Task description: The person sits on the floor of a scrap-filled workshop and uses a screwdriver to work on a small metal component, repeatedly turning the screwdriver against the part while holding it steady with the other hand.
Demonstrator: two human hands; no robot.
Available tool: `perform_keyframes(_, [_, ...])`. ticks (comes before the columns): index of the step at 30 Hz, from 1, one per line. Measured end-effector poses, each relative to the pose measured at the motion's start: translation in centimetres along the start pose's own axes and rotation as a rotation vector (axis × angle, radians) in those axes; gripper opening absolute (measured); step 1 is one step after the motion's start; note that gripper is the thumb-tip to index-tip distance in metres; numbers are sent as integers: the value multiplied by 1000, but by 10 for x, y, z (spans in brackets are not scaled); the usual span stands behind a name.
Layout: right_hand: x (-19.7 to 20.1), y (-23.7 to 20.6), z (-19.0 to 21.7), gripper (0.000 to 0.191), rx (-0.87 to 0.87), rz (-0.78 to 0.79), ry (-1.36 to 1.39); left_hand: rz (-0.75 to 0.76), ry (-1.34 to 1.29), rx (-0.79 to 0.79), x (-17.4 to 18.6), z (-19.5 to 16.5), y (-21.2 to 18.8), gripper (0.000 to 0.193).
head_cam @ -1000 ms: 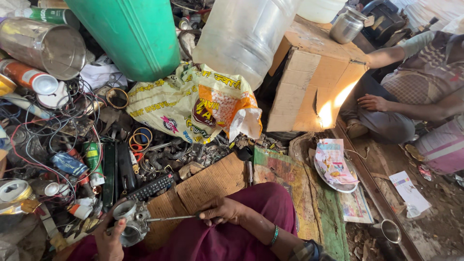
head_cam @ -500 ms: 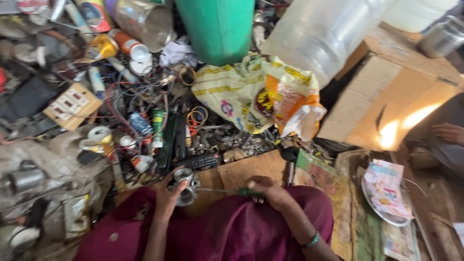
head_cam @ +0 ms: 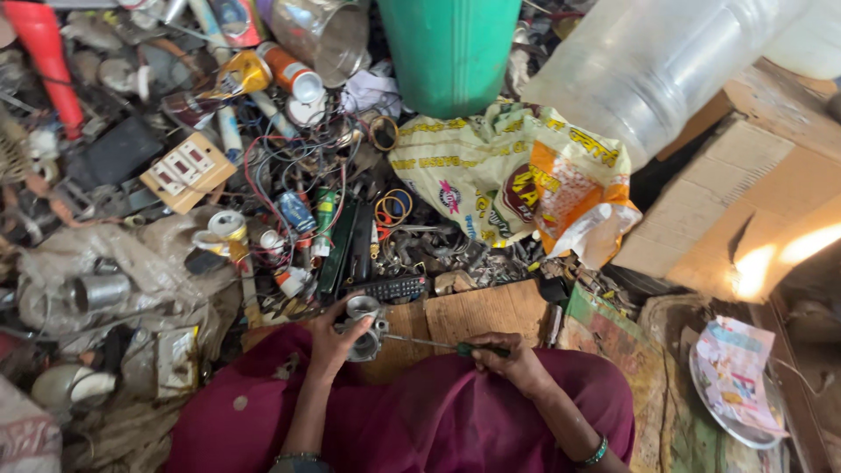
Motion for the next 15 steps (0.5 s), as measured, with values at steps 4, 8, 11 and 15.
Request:
perform_keyframes(4, [-4,-11,40,30,227,-35,-483,99,240,2,-13,-4,-6,64])
perform_keyframes(8, [-3,-14,63,32,404,-110,-460,76,298,-55,-19,-14,-17,67])
perform_keyframes(11, [3,-8,44,45,192,-122,-398,19,192,-89,-13,-16,-16,66])
perform_keyframes(15, [6,-8,-16,45,-440,-42,-239,-35,-66,-57,-4,-8,-10,62])
Point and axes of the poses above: each hand's wrist, its own y-axis towards the middle knuckle, its own x-axis out of the back of the hand, z = x × y, the point moved 7 cm from there along y, towards the middle knuckle
